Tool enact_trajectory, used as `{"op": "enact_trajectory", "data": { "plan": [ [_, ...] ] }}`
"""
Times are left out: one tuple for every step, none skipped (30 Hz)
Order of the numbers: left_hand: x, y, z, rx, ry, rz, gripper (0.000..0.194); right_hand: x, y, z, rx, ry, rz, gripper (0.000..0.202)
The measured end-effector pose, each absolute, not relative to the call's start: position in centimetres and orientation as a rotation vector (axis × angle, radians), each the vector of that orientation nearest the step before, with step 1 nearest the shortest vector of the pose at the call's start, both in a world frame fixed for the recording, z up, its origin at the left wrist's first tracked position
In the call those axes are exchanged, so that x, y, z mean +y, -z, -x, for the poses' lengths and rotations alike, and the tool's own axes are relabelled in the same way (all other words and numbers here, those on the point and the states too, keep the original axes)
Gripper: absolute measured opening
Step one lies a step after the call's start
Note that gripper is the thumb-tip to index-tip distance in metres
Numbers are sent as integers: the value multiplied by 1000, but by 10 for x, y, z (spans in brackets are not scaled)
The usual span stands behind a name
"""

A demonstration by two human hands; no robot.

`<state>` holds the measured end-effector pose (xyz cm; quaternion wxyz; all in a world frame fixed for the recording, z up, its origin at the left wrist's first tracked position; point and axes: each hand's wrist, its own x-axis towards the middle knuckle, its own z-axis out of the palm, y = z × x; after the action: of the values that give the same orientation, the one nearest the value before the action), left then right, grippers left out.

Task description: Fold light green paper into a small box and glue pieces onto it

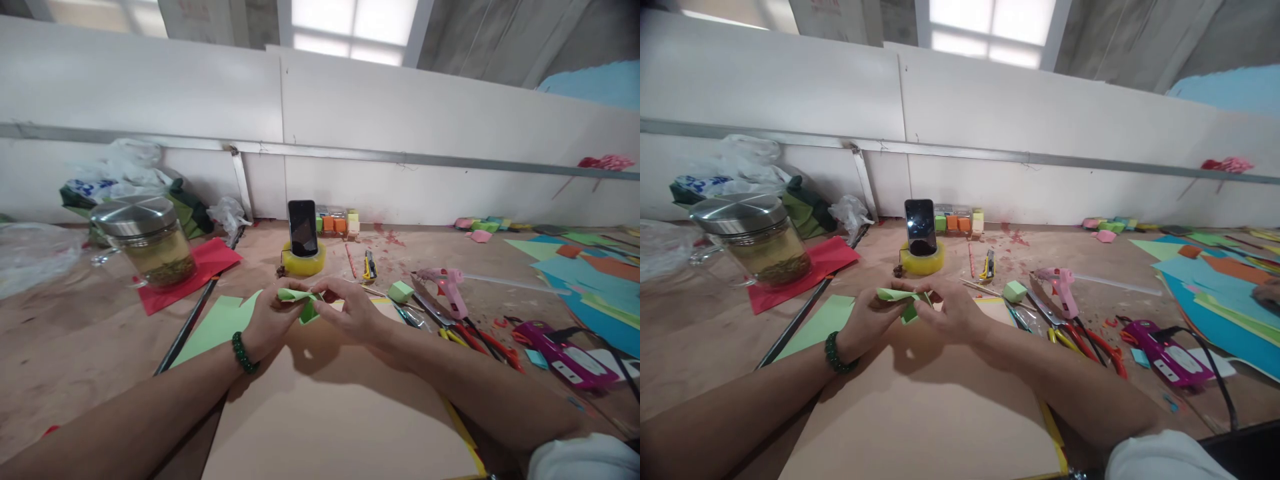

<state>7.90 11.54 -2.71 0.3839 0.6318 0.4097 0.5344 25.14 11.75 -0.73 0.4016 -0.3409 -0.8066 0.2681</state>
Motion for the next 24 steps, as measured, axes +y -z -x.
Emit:
{"op": "enact_trajectory", "data": {
  "plan": [
    [116, 27, -79, 1050, -1355, -1602, 26, 118, 7, -252, -2046, -679, 864, 16],
    [116, 27, -80, 1059, -1353, -1606, 25, 119, 8, -252, -2050, -682, 872, 16],
    [116, 27, -80, 1071, -1352, -1623, 23, 120, 8, -253, -2054, -683, 881, 17],
    [117, 26, -80, 1086, -1353, -1650, 21, 121, 9, -253, -2059, -678, 891, 19],
    [117, 26, -80, 1104, -1348, -1684, 18, 121, 10, -253, -2066, -669, 900, 20],
    [118, 26, -81, 1124, -1339, -1717, 16, 121, 10, -253, -2070, -656, 914, 21],
    [118, 26, -81, 1145, -1322, -1744, 13, 121, 10, -253, -2068, -647, 936, 21],
    [117, 26, -81, 1166, -1299, -1760, 12, 121, 10, -253, -2061, -640, 968, 22],
    [117, 26, -82, 1187, -1274, -1768, 12, 120, 10, -252, -2052, -632, 1007, 21],
    [116, 26, -82, 1205, -1249, -1771, 16, 120, 9, -252, -2046, -627, 1044, 19],
    [114, 25, -83, 1216, -1228, -1769, 21, 120, 9, -252, -2049, -631, 1068, 17],
    [113, 24, -84, 1221, -1208, -1769, 26, 121, 9, -253, -2058, -649, 1073, 14],
    [112, 24, -84, 1221, -1188, -1774, 31, 122, 8, -254, -2073, -678, 1060, 12],
    [110, 22, -85, 1219, -1169, -1787, 35, 124, 8, -254, -2088, -712, 1032, 12],
    [109, 21, -86, 1216, -1152, -1808, 37, 125, 8, -255, -2093, -742, 1000, 11],
    [108, 20, -86, 1210, -1141, -1835, 37, 126, 7, -256, -2094, -760, 965, 11],
    [107, 18, -86, 1204, -1135, -1866, 38, 126, 7, -256, -2093, -756, 932, 10],
    [107, 17, -87, 1197, -1129, -1899, 38, 126, 6, -256, -2095, -736, 900, 11],
    [106, 16, -87, 1187, -1126, -1930, 38, 124, 5, -255, -2089, -711, 867, 12],
    [106, 16, -87, 1173, -1119, -1961, 39, 122, 3, -254, -2072, -698, 836, 14],
    [105, 16, -87, 1158, -1111, -1992, 40, 119, 1, -253, -2044, -703, 806, 17],
    [105, 16, -87, 1142, -1104, -2022, 41, 116, -2, -253, -2009, -723, 781, 19],
    [105, 16, -87, 1132, -1105, -2045, 42, 112, -5, -252, -1968, -747, 764, 21],
    [105, 16, -86, 1135, -1112, -2058, 42, 110, -9, -252, -1928, -764, 754, 22]
  ]
}}
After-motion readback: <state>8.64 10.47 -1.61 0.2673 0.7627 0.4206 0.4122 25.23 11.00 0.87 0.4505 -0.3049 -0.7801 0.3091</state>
